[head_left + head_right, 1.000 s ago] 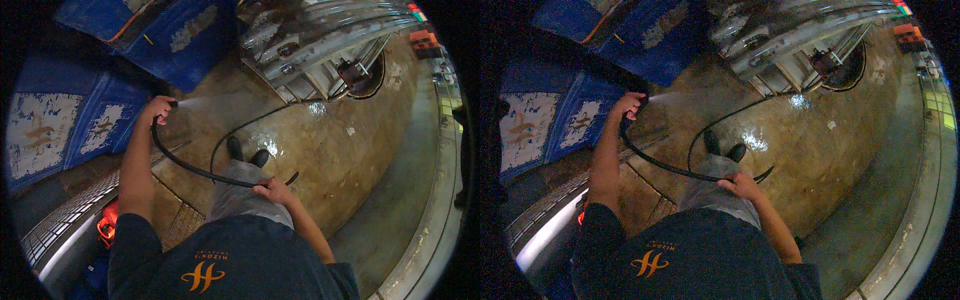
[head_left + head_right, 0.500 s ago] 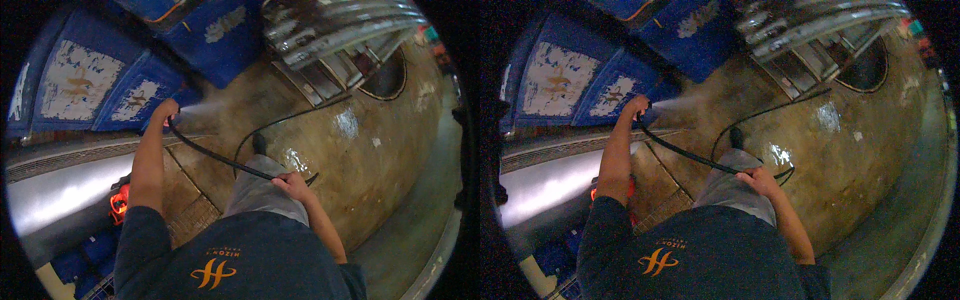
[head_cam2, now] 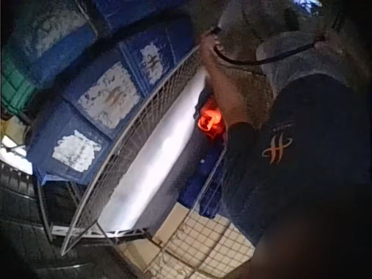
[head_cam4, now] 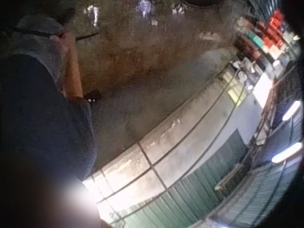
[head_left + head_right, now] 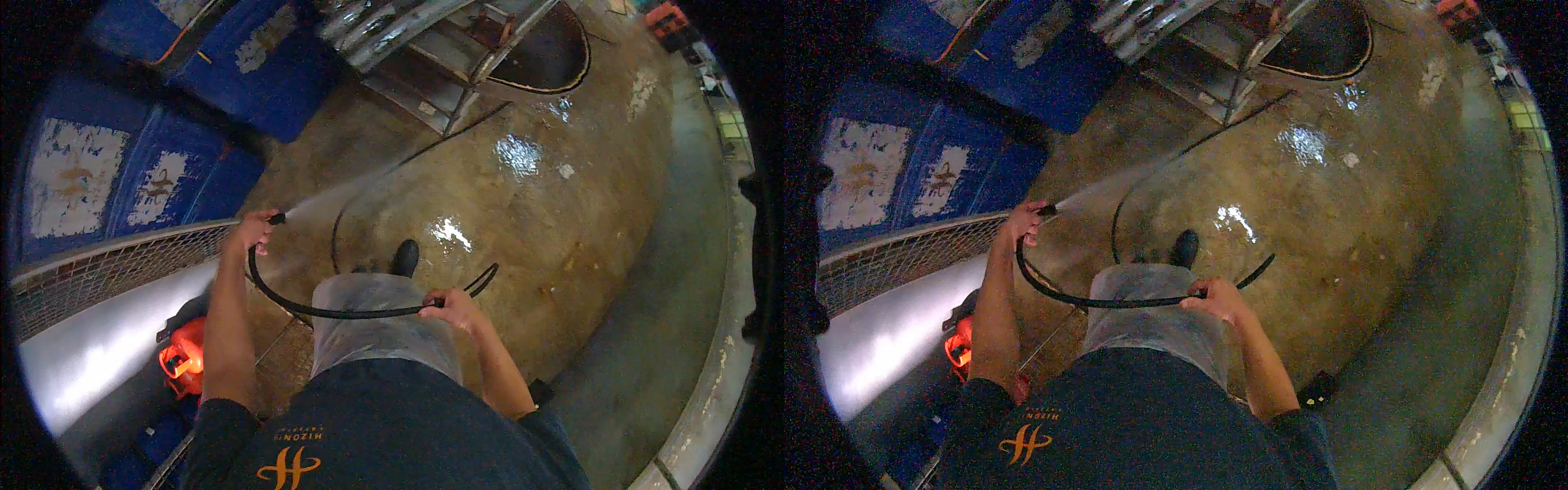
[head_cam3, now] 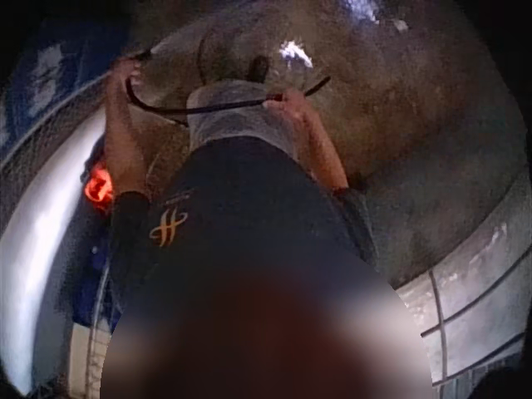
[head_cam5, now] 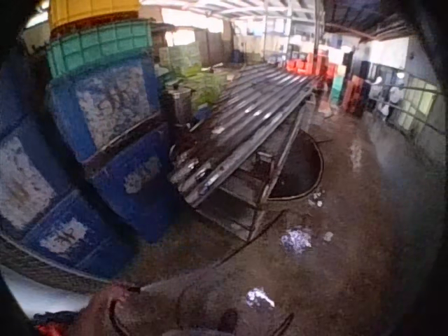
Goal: The person uses a high-pressure water hose to wash multiple red gas cylinders and blue barrels inside a caged storage area. The person sprays the cylinders and barrels, then rinses the concrete floor and metal cage walls.
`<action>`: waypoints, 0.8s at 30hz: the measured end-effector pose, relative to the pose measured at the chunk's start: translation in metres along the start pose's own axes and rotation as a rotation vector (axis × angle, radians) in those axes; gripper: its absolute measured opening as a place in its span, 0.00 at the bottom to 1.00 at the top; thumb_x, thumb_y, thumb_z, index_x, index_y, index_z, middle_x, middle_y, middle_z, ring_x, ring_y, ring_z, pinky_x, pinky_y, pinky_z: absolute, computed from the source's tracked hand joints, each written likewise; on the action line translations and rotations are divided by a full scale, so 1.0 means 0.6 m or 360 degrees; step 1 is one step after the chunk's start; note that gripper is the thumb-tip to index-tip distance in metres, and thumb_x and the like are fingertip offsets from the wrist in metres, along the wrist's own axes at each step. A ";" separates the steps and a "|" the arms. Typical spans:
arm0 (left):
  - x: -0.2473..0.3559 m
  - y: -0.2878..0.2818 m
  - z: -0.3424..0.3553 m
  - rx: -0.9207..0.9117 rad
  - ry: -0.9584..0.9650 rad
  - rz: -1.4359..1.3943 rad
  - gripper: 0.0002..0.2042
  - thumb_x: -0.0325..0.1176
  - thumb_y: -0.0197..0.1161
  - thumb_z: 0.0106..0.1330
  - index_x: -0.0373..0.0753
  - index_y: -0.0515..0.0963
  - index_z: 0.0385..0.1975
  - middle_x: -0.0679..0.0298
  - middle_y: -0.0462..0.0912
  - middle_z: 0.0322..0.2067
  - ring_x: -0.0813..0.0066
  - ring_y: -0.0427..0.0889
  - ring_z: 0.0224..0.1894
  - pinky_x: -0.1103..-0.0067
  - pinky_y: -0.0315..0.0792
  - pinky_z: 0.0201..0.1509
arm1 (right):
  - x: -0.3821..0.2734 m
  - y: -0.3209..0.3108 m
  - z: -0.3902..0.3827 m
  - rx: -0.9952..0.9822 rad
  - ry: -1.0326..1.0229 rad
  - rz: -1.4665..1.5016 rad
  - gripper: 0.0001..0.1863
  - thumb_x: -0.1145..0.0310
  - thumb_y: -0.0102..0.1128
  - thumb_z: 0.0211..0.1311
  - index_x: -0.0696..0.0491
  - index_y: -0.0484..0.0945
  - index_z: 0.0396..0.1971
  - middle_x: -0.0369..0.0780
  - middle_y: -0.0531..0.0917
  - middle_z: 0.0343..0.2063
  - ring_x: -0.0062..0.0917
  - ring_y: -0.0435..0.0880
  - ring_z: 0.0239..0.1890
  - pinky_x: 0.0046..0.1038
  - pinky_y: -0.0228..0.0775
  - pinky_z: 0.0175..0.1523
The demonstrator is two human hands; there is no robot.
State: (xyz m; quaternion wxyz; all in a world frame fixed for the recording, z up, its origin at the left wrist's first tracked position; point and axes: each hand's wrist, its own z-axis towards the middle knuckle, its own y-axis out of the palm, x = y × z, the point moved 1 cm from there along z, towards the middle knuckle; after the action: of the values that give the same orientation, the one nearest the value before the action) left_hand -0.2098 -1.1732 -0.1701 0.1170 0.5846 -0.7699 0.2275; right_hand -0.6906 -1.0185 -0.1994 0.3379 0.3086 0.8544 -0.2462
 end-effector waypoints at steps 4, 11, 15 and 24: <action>-0.011 0.044 -0.013 -0.0117 0.0161 0.0050 0.30 0.22 0.52 0.58 0.43 0.67 0.65 0.71 0.63 0.12 0.80 0.61 0.10 0.74 0.71 0.18 | 0.017 0.005 -0.017 -0.0025 0.0115 -0.0096 0.25 0.50 0.74 0.47 0.53 0.83 0.39 0.39 0.82 0.24 0.26 0.79 0.29 0.30 0.70 0.38; -0.135 0.004 -0.064 -0.0045 0.0165 -0.0201 0.30 0.22 0.53 0.57 0.45 0.68 0.64 0.71 0.64 0.15 0.78 0.62 0.12 0.72 0.71 0.19 | 0.017 0.056 -0.020 -0.0051 -0.0008 -0.0091 0.27 0.48 0.75 0.44 0.54 0.83 0.39 0.39 0.81 0.25 0.27 0.79 0.31 0.30 0.69 0.38; -0.292 -0.099 -0.129 0.0424 0.0120 -0.0094 0.28 0.23 0.53 0.57 0.44 0.71 0.62 0.68 0.69 0.16 0.74 0.68 0.14 0.68 0.74 0.21 | -0.036 0.100 -0.005 -0.0192 -0.0178 -0.0289 0.31 0.39 0.67 0.49 0.52 0.83 0.40 0.44 0.84 0.28 0.35 0.83 0.33 0.35 0.73 0.41; -0.796 -0.323 -0.139 0.0619 0.0136 0.0794 0.06 0.32 0.61 0.54 0.42 0.81 0.29 0.61 0.79 0.21 0.65 0.77 0.17 0.67 0.76 0.22 | -0.176 0.227 0.046 -0.0412 -0.0533 -0.0787 0.31 0.34 0.57 0.55 0.50 0.85 0.36 0.48 0.85 0.32 0.43 0.83 0.39 0.41 0.74 0.46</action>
State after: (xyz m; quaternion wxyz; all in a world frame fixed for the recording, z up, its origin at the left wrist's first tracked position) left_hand 0.1062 -0.7692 -0.2696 -0.0240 0.3791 -0.8259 0.4165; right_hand -0.5228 -0.9800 -0.1689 0.4401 0.0015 0.8602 -0.2575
